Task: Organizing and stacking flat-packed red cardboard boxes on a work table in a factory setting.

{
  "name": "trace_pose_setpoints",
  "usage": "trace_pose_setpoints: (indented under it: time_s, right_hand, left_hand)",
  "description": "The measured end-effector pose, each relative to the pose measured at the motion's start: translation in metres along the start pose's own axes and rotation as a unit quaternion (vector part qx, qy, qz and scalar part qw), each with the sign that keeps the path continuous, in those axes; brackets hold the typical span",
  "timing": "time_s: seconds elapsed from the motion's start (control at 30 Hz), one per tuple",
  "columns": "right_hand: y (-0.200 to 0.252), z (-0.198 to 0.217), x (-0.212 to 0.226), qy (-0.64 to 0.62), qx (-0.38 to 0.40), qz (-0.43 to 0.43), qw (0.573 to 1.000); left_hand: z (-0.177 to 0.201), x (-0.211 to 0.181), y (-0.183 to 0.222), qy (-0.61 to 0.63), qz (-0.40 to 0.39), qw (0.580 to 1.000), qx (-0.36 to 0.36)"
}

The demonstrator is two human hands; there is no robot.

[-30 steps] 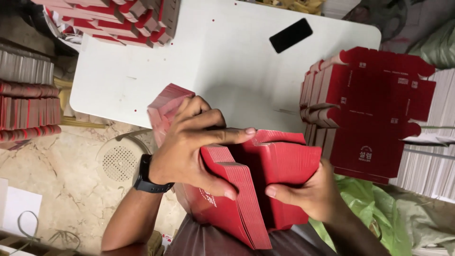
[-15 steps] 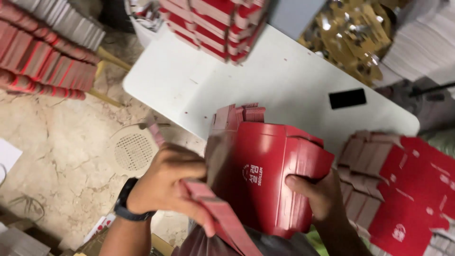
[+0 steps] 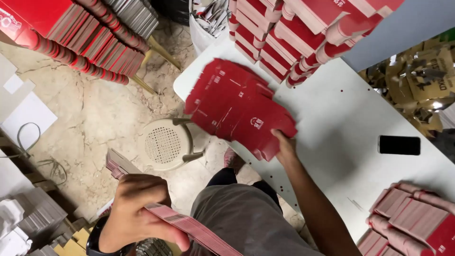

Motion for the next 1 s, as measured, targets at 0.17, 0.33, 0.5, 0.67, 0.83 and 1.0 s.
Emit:
trace_pose_setpoints:
  time_s: [0.17, 0.33, 0.5, 0.67, 0.83, 1.0]
  right_hand:
    - [-0.054, 0.021, -0.024, 0.094, -0.029, -0.042, 0.994]
    - [0.064, 0.034, 0.075, 0.310, -0.065, -0.074, 0.946]
    - [0.282, -0.047, 0.147, 0.018, 0.451, -0.029, 0.892]
    - [0.298, 0.038, 0.131, 0.186, 0.124, 0.056, 0.973]
    - [0.328, 0.226, 0.097, -0.033, -0.136, 0.231, 0.963]
    - [0.372, 0.374, 0.060, -0.316, -0.198, 0.425, 0.825]
  left_hand:
    - [-0.009, 0.009, -0.023, -0.008, -0.018, 1.000, 0.023]
    - [-0.041, 0.014, -0.083, 0.023, -0.060, 0.994, 0.086]
    - [-0.135, 0.006, -0.156, -0.004, -0.106, 0.975, 0.194]
    - [-0.251, -0.078, -0.200, -0.003, -0.289, 0.917, 0.275]
    - [-0.276, -0.197, -0.216, 0.167, -0.475, 0.839, 0.207]
    - [-0.360, -0.206, -0.230, 0.241, -0.341, 0.895, 0.157]
Point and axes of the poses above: each hand's wrist, its own y-axis away from the middle knuckle, its own z-axis out of the back of the hand, x = y × z, the point moved 8 cm from there along -y, towards the middle knuckle, and after that the axes turned 3 degrees about x, right-handed, at the moved point
